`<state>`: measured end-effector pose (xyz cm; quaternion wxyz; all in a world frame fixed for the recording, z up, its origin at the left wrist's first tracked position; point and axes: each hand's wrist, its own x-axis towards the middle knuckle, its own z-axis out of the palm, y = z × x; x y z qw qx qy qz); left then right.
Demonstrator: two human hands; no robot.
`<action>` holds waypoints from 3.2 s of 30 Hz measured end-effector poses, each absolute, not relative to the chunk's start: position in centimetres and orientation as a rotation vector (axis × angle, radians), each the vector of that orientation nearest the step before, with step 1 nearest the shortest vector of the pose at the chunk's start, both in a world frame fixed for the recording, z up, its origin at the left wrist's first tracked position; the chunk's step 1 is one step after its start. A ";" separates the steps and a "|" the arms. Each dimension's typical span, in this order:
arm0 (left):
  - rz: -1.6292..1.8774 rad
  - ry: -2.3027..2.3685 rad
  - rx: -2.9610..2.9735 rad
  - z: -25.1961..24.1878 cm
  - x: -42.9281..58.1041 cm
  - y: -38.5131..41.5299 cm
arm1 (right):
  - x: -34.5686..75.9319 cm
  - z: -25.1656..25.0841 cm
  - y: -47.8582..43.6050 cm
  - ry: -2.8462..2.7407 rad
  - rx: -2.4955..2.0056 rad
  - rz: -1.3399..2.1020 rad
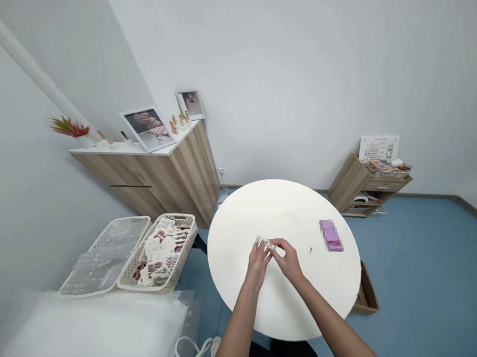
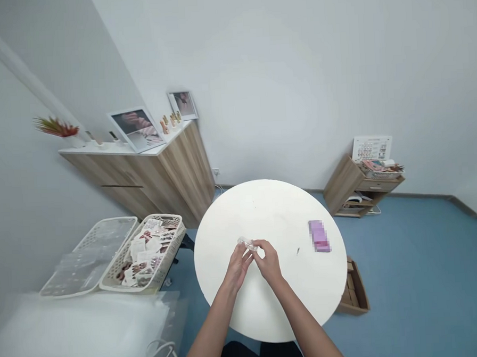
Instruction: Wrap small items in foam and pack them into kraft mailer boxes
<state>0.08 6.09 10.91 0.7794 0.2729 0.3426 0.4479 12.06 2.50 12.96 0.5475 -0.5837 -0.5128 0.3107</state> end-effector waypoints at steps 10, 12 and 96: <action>0.898 0.984 0.664 9.3 3.1 2.8 | 15.3 10.7 -0.9 -1.176 -1.382 1.078; 0.893 1.020 0.709 8.6 3.1 2.4 | 15.0 9.8 -1.3 -1.219 -1.420 0.995; 0.678 2.148 1.813 4.0 -23.8 7.8 | 4.4 7.0 14.1 -1.668 -1.781 0.719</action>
